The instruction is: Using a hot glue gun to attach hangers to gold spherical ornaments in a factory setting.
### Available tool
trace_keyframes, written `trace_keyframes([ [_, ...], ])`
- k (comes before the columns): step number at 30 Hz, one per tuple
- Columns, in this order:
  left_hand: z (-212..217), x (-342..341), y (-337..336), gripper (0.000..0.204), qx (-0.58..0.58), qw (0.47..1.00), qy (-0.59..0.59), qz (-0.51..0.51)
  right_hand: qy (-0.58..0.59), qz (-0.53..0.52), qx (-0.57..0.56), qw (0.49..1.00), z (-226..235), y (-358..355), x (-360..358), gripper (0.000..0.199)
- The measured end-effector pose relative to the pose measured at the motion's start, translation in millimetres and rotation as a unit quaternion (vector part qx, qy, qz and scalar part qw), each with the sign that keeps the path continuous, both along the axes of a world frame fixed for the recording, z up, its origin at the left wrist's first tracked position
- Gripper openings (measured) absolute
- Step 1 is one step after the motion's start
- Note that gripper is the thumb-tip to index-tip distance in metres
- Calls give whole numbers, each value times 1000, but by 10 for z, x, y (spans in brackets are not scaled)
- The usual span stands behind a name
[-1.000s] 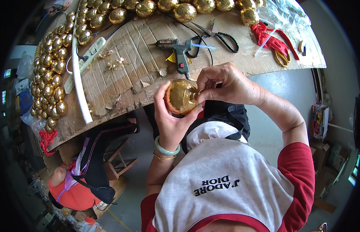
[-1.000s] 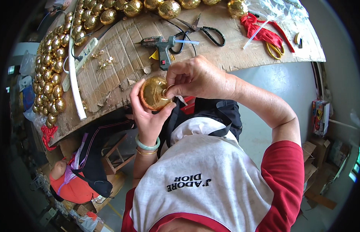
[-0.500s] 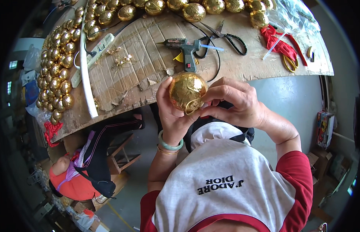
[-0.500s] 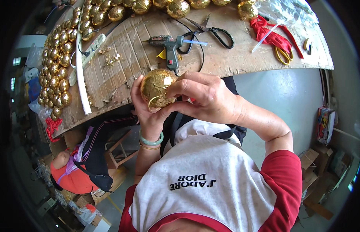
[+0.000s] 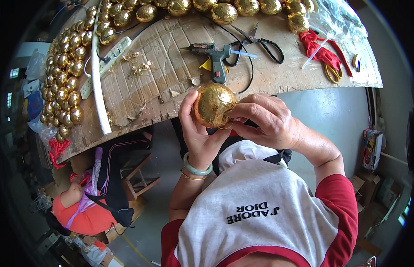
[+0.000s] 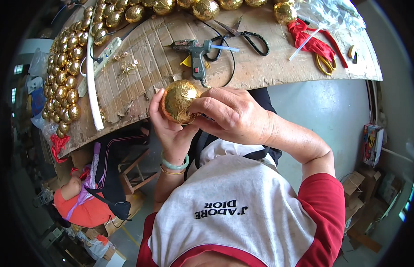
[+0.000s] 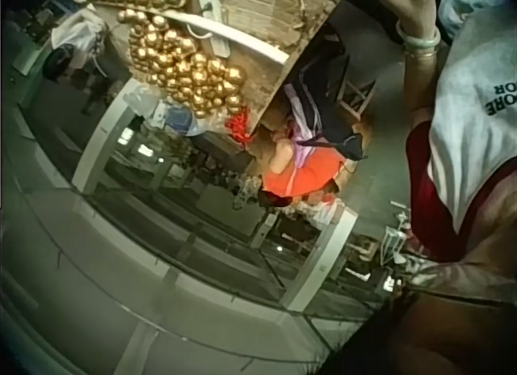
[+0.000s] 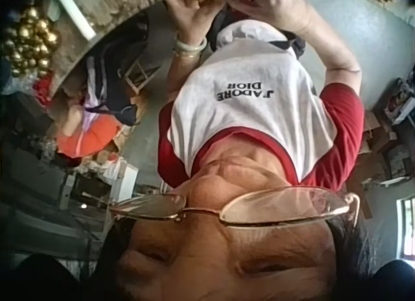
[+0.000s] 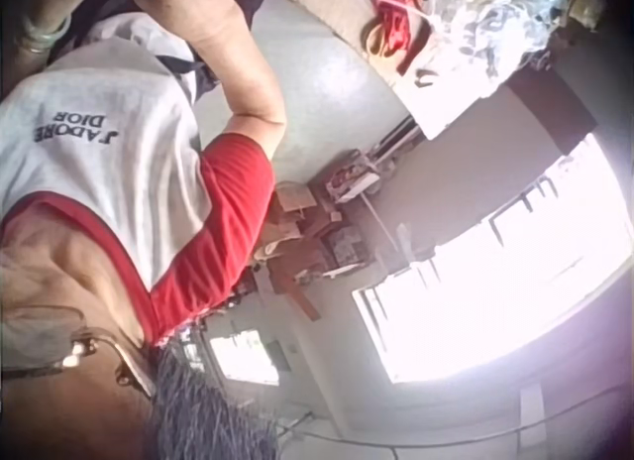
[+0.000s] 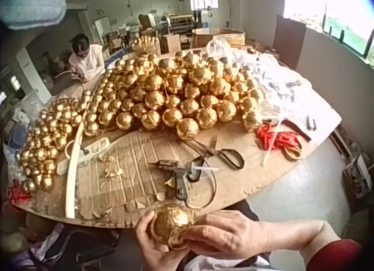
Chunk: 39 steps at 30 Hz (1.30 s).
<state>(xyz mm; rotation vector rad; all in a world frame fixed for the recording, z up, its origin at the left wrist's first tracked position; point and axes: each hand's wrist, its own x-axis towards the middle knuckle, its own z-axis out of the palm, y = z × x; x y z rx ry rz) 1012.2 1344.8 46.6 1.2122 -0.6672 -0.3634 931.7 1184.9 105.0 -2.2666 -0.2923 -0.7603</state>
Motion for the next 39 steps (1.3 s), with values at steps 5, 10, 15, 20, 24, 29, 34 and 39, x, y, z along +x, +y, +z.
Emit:
trace_keyframes([
  [5,24,-3,5,93,-10,1000,-12,24,-14,-9,-4,1000,35,40,23,33],
  [10,13,-34,-36,94,-14,999,0,47,-27,-30,-8,999,9,63,49,32],
  [15,-15,-60,-44,95,-15,997,14,68,19,-52,43,998,19,110,9,30],
  [20,-60,-71,-30,94,-6,997,-2,73,7,-55,47,997,-27,125,-6,30],
  [24,-1,-95,-62,94,-6,997,-8,76,-16,-60,47,997,-22,107,-3,31],
  [29,20,-86,-119,95,-24,997,8,73,-28,-60,39,997,-69,78,39,29],
  [34,-84,-42,-128,93,4,996,-20,89,39,-58,77,995,-91,41,27,32],
  [39,-44,-44,-160,93,22,995,-5,97,174,-25,215,961,87,-11,-21,31],
])
